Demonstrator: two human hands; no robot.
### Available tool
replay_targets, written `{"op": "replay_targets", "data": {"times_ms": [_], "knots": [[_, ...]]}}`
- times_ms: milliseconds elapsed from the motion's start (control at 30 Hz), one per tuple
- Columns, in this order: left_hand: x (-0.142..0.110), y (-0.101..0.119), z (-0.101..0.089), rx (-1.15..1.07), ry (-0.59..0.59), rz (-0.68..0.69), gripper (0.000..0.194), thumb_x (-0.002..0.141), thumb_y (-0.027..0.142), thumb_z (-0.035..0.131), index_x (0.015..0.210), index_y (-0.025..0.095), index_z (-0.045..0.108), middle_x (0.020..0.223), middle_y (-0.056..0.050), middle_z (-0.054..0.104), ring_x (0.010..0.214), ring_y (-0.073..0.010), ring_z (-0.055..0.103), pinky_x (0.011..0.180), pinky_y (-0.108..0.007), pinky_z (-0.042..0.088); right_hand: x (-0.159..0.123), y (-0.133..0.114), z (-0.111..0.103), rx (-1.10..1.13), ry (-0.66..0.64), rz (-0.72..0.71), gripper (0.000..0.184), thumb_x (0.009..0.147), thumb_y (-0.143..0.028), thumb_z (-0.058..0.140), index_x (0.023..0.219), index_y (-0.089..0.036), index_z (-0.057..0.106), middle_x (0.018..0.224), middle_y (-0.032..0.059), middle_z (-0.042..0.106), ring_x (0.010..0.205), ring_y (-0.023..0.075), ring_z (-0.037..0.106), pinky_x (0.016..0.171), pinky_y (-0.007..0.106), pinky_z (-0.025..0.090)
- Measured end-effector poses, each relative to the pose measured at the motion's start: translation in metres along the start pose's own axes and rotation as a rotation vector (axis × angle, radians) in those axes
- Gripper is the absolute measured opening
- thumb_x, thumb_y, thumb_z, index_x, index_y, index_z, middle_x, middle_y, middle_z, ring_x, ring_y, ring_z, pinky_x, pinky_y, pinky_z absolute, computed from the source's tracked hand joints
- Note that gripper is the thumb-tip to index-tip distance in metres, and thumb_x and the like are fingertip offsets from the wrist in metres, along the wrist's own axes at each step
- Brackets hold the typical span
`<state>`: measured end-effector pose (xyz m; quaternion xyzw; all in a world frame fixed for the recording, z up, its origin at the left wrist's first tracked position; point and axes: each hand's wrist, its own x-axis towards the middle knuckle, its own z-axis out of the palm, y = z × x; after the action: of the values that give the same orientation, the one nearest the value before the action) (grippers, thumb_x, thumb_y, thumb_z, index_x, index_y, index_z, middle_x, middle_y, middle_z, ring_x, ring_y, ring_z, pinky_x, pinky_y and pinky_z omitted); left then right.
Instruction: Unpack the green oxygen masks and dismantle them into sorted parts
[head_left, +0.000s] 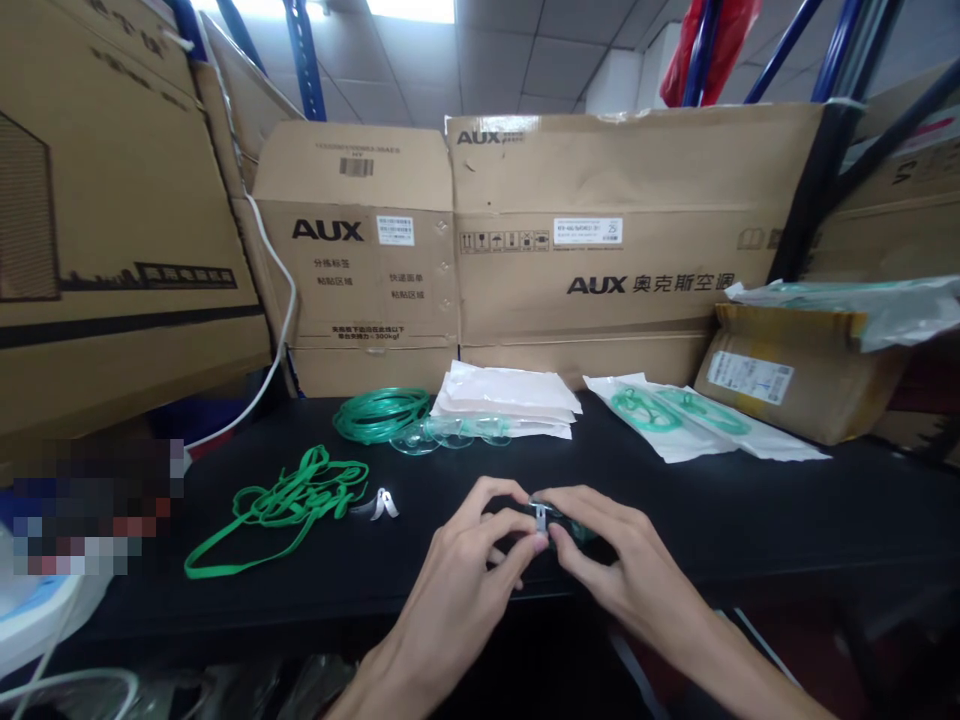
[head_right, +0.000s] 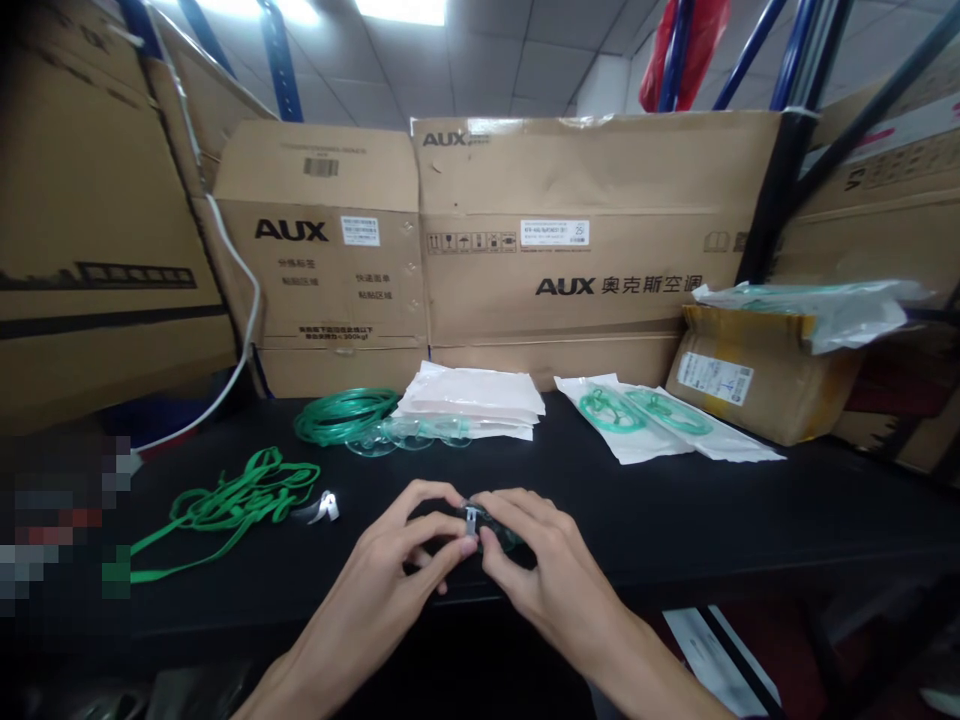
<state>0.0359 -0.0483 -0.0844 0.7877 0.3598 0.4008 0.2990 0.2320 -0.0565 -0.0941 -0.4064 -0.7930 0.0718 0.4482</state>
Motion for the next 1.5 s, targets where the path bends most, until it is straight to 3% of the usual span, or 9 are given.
{"op": "replay_targets", "data": {"times_ms": [133,267,533,733,933,1133,1300,1400,1500], "knots": [[-0.002,0.001,-0.001,0.005,-0.012,-0.047,0.024,0.1,0.037,0.057,0.092,0.022,0.073,0.125,-0.003,0.054,0.053,-0.0017,0.059,0.055,-0.019,0.058,-0.003,0.002,0.001,-0.093,0.016,-0.086,0.032,0.097,-0.018,0.054,0.122,-0.027,0.072,0.116,0.0069,0.076,0.102,0.0238,0.074,0.094,0.041,0.059],[-0.002,0.001,-0.002,0.021,-0.017,-0.058,0.026,0.101,0.04,0.056,0.093,0.022,0.073,0.126,-0.003,0.054,0.048,-0.0007,0.056,0.051,-0.02,0.055,-0.006,0.001,0.003,-0.103,0.017,-0.1,0.033,0.098,-0.017,0.054,0.125,-0.027,0.071,0.117,0.0075,0.075,0.1,0.0237,0.074,0.09,0.039,0.061],[-0.001,0.002,-0.004,0.103,0.017,0.076,0.015,0.098,0.029,0.062,0.093,0.026,0.077,0.119,-0.004,0.056,0.084,-0.0136,0.065,0.073,-0.026,0.057,-0.005,-0.002,0.003,-0.025,0.046,-0.042,0.031,0.098,-0.018,0.055,0.122,-0.027,0.073,0.114,0.0069,0.075,0.098,0.023,0.074,0.085,0.035,0.063],[-0.001,0.001,0.0,0.155,0.053,0.073,0.015,0.097,0.027,0.062,0.089,0.024,0.075,0.112,-0.003,0.057,0.077,-0.0117,0.061,0.064,-0.022,0.053,-0.005,-0.002,-0.002,0.034,0.014,0.005,0.031,0.098,-0.021,0.056,0.125,-0.026,0.069,0.121,0.0059,0.073,0.109,0.0211,0.072,0.095,0.032,0.059],[-0.001,-0.002,0.0,0.342,0.099,0.159,0.013,0.098,0.023,0.06,0.092,0.022,0.072,0.103,-0.003,0.058,0.074,-0.0128,0.06,0.063,-0.023,0.051,-0.003,0.001,-0.004,0.061,-0.005,0.138,0.027,0.098,-0.028,0.06,0.125,-0.028,0.065,0.125,0.0041,0.071,0.115,0.022,0.069,0.101,0.036,0.055],[-0.007,-0.001,-0.011,0.463,0.023,0.182,0.015,0.102,0.024,0.052,0.097,0.023,0.067,0.099,-0.003,0.059,0.081,-0.0167,0.063,0.076,-0.029,0.053,0.004,-0.008,-0.006,0.087,-0.098,0.188,0.019,0.097,-0.029,0.061,0.116,-0.029,0.063,0.117,0.003,0.073,0.106,0.0224,0.071,0.094,0.036,0.056],[-0.011,-0.001,-0.01,0.585,-0.048,0.255,0.022,0.105,0.021,0.043,0.1,0.022,0.064,0.099,-0.004,0.061,0.087,-0.0209,0.065,0.07,-0.03,0.051,0.01,-0.01,-0.007,0.117,-0.127,0.151,0.019,0.099,-0.031,0.059,0.117,-0.029,0.064,0.116,0.0027,0.073,0.107,0.0216,0.07,0.095,0.034,0.055],[-0.013,-0.005,-0.019,0.661,-0.039,0.265,0.026,0.107,0.022,0.037,0.102,0.023,0.063,0.099,-0.005,0.062,0.088,-0.0218,0.066,0.069,-0.031,0.051,0.018,0.0,-0.008,0.025,-0.134,0.139,0.021,0.1,-0.033,0.057,0.12,-0.028,0.063,0.12,0.0034,0.073,0.11,0.0221,0.07,0.098,0.037,0.054],[-0.017,-0.013,-0.042,0.736,0.017,0.238,0.032,0.108,0.026,0.033,0.104,0.024,0.064,0.101,-0.005,0.063,0.09,-0.0221,0.067,0.072,-0.031,0.052,0.029,0.018,-0.011,-0.12,-0.162,0.134,0.025,0.099,-0.037,0.058,0.122,-0.028,0.062,0.125,0.0054,0.071,0.117,0.0255,0.068,0.101,0.043,0.053]]}}
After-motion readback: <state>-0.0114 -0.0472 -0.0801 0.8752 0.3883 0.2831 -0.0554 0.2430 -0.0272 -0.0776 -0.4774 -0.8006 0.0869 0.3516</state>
